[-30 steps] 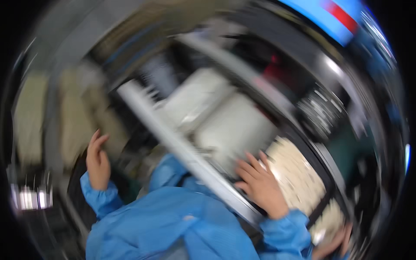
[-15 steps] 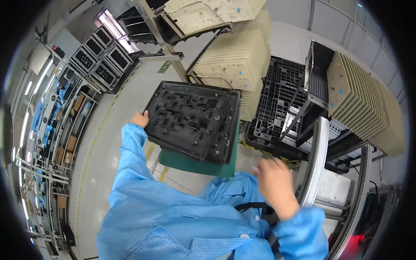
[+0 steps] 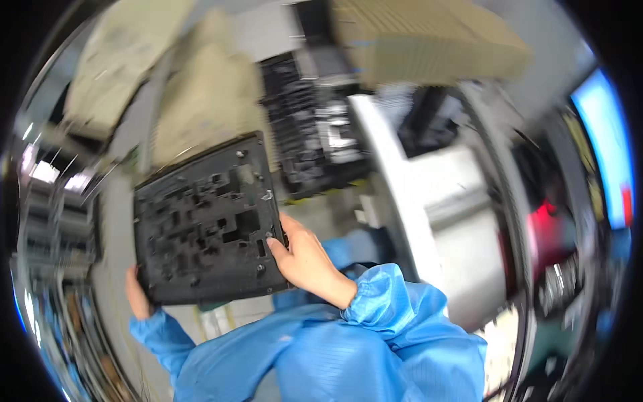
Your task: Assembling electronic components onto printed circuit boards at a manual assembly station.
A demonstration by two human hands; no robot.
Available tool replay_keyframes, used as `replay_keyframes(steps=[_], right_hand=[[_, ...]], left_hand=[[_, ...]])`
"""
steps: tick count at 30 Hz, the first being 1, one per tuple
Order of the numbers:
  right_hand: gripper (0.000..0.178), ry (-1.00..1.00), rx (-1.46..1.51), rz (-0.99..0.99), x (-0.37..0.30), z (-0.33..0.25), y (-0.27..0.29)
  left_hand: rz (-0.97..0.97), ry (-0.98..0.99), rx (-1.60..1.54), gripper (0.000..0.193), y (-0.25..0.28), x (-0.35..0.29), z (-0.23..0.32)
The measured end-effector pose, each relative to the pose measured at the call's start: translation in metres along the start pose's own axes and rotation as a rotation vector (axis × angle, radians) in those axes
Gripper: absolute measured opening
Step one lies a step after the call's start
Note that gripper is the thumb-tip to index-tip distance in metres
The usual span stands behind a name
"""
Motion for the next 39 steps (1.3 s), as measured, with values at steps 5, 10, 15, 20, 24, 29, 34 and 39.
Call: replay_keyframes(steps=[5, 10, 15, 20, 24, 29, 34, 39], right_hand=[[0.047, -0.112, 0.177, 0.528, -0.131, 0.012, 0.141], [0.048, -0.065, 0.159, 1.146, -0.256, 0.064, 0.217], [0.044, -0.054, 0.317, 1.426, -0.309, 0.114, 0.246], [0.045, -0.113, 0.368, 1.545, -0.320, 0.139, 0.257], [0.046, -0.171, 0.382, 1.623, -0.321, 0.144, 0.258], [0.052, -0.230, 0.335, 1.649, -0.313, 0.135, 0.261], [0.069, -0.478, -0.678, 1.496, -0.288, 0.072, 0.272], [0.058, -0.316, -0.872, 1.587, -0.316, 0.016, 0.269]], left_hand=[[-0.223, -0.809, 0.110, 0.032, -0.165, -0.106, 0.165], [-0.682, -0.736, -0.042, 0.032, -0.369, -0.239, 0.279], [-0.919, -0.958, -0.056, 0.034, -0.497, -0.359, 0.323], [-1.107, -0.906, 0.057, 0.036, -0.542, -0.411, 0.323], [-1.153, -0.908, 0.159, 0.035, -0.569, -0.420, 0.309], [-1.192, -0.852, 0.146, 0.035, -0.576, -0.423, 0.310], [-1.143, -1.020, 0.134, 0.037, -0.576, -0.408, 0.308], [-0.677, -1.296, -0.207, 0.066, -0.534, -0.367, 0.382]])
Point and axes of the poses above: each hand's wrist, its own x-axis towards the middle knuckle, its own y-axis out of the back of the hand, z = x × y, the point moved 8 cm from there along x, towards the middle knuckle, and after that the axes turned 5 degrees about z, right-handed, at the moved point
